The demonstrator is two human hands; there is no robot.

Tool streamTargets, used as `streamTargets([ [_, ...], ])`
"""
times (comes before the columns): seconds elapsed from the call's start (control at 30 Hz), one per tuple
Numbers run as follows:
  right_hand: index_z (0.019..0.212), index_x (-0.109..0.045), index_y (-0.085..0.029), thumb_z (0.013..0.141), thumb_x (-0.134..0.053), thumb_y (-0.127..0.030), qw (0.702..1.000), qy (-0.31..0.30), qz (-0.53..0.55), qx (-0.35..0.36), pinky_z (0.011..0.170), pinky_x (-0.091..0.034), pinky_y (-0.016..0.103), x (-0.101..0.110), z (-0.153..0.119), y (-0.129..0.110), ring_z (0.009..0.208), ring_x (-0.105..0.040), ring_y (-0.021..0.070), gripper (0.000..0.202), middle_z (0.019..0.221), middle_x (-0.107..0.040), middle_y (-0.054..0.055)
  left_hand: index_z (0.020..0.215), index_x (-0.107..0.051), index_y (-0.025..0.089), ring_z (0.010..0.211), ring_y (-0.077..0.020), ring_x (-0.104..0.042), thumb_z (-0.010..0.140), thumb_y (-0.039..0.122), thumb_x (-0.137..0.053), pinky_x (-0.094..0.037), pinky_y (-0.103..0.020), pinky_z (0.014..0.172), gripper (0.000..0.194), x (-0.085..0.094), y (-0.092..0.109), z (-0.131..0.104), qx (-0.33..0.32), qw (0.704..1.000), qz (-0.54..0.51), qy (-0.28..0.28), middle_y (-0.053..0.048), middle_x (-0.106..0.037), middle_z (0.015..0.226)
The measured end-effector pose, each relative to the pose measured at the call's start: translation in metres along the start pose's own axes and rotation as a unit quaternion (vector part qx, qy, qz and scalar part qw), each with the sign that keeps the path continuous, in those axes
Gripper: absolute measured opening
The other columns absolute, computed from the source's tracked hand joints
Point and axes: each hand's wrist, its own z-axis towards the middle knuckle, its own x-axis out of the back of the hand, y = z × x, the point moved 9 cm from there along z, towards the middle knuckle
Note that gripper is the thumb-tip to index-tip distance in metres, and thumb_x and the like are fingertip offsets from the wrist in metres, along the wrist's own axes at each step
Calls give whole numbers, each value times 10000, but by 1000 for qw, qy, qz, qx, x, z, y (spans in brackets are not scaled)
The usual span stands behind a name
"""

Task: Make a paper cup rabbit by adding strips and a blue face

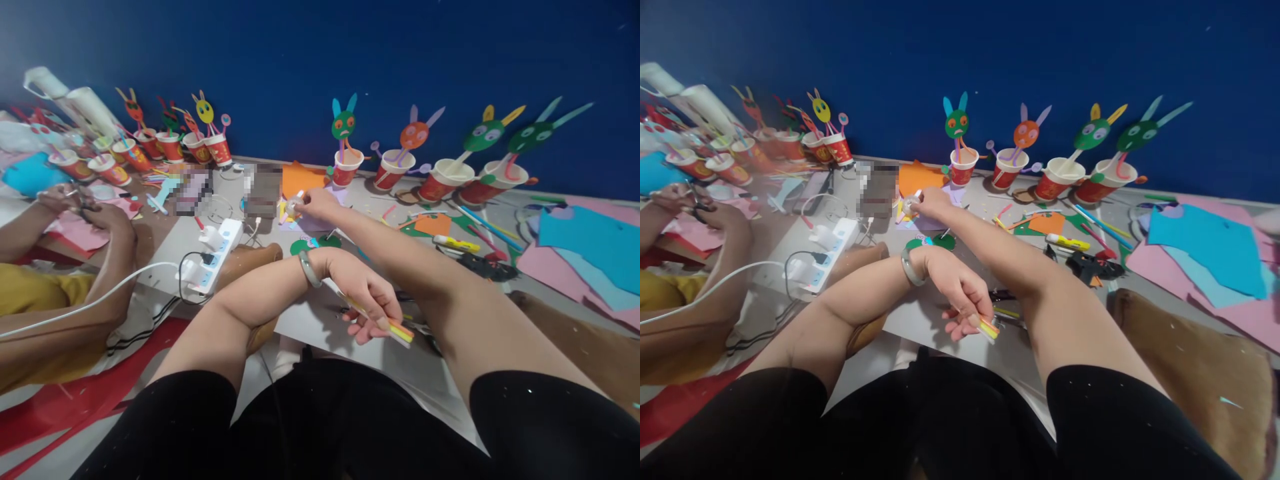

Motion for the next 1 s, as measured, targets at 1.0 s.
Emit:
streamTargets([
  [1.0, 932, -727, -218, 855, -756, -374, 897, 354, 237, 117, 644, -515, 323, 139, -166, 133, 643, -614, 164, 177, 744, -729, 22, 931, -664, 169, 712, -95, -695, 942, 700, -702, -581, -244, 698, 533, 55, 46, -45, -306, 847, 6, 434, -45, -753, 870],
])
